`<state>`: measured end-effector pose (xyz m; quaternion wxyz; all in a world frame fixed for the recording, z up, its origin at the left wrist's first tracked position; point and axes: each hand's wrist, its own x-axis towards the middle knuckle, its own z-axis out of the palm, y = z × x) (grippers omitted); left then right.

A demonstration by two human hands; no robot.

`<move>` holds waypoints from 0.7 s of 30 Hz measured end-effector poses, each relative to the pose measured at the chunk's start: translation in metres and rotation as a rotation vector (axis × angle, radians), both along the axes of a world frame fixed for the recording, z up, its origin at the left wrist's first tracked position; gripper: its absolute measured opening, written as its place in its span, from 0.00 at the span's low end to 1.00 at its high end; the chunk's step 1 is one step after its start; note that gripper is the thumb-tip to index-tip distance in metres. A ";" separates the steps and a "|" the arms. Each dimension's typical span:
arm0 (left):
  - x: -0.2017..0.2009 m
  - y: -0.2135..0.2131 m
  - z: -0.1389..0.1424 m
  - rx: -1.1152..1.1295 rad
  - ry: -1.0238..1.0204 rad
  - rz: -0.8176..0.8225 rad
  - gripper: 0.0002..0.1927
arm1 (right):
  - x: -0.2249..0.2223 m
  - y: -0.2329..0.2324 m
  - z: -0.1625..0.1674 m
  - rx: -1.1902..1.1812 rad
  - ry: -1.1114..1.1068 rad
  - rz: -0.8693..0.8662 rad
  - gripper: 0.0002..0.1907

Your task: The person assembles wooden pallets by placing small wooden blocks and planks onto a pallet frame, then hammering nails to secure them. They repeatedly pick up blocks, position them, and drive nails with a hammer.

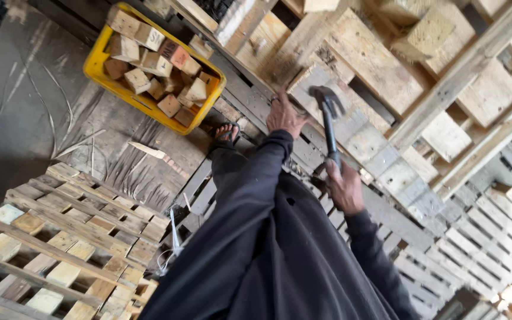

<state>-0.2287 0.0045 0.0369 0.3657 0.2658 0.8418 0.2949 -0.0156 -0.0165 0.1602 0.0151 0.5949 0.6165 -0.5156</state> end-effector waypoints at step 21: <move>0.011 0.008 -0.018 0.076 -0.064 0.076 0.64 | 0.068 0.081 0.117 1.204 0.886 -0.300 0.16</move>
